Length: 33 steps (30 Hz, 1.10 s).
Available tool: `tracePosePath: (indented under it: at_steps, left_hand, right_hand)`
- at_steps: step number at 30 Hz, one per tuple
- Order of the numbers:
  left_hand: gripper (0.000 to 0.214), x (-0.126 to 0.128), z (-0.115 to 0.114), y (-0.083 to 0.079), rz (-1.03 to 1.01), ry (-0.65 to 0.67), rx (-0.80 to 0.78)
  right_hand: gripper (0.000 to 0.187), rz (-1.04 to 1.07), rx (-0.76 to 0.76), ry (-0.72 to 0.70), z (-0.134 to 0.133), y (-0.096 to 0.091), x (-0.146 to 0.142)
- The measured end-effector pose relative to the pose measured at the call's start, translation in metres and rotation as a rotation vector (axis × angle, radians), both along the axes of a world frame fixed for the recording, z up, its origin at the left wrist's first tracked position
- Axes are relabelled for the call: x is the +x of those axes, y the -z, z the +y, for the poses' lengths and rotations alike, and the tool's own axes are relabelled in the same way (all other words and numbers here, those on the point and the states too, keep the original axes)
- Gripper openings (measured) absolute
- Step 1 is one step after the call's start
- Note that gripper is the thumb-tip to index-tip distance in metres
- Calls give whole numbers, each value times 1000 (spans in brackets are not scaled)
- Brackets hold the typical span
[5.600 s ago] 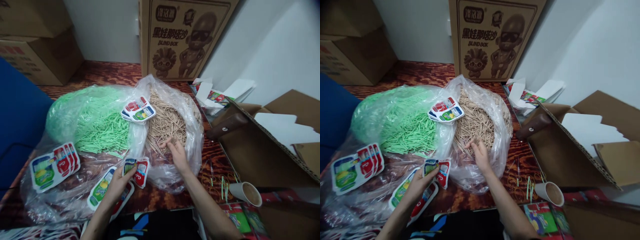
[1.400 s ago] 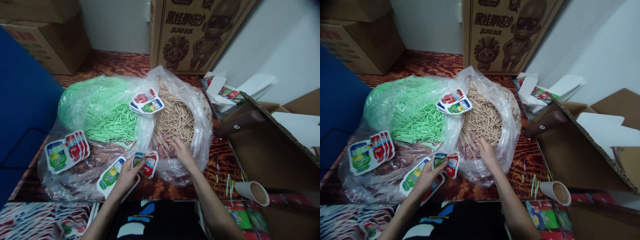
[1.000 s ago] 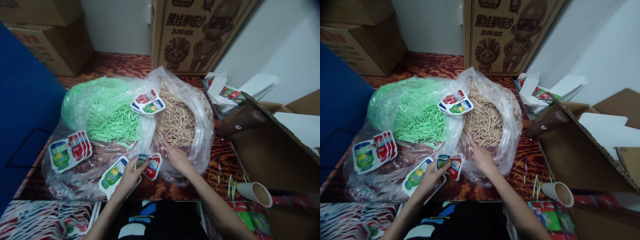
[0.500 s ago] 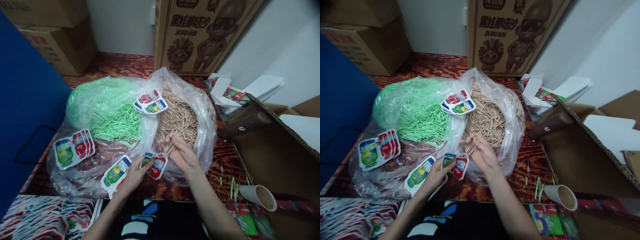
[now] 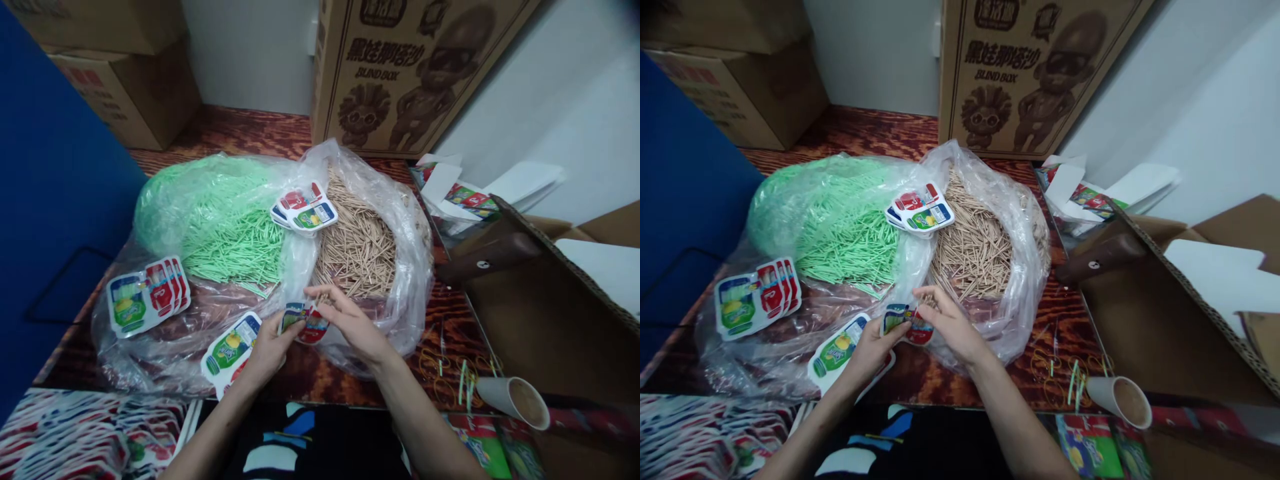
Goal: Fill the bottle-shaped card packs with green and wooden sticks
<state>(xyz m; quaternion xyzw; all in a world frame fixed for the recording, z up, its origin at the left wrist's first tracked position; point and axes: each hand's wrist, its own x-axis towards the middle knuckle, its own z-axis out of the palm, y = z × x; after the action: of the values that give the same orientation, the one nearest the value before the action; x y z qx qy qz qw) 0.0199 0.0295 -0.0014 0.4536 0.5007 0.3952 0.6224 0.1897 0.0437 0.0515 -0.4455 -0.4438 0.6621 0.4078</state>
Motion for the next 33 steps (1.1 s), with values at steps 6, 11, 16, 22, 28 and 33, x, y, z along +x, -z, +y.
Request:
tracePosePath:
  at_steps: [6, 11, 16, 22, 28, 33]
  left_hand:
    - [23, -2, 5, -14, 1, -59, 71]
    - [22, -4, 10, -16, 12, -47, 147]
    - [21, -14, 5, -7, 48, -94, 141]
    - [21, -67, -6, 7, 29, -419, 4]
    - [40, -166, 9, -2, 15, -924, 71]
    - [42, -223, 35, 14, 268, -1035, 154]
  right_hand:
    - [22, -249, 294, 100, -3, -12, 3]
    - [17, -539, 500, 16, -5, -8, -1]
    - [20, -453, 486, -51, -7, -10, -7]
    - [29, -199, 196, 38, -2, 2, -12]
    - [18, -395, 274, -49, 11, 34, -45]
    - [22, -596, 580, -205, 37, 46, -97]
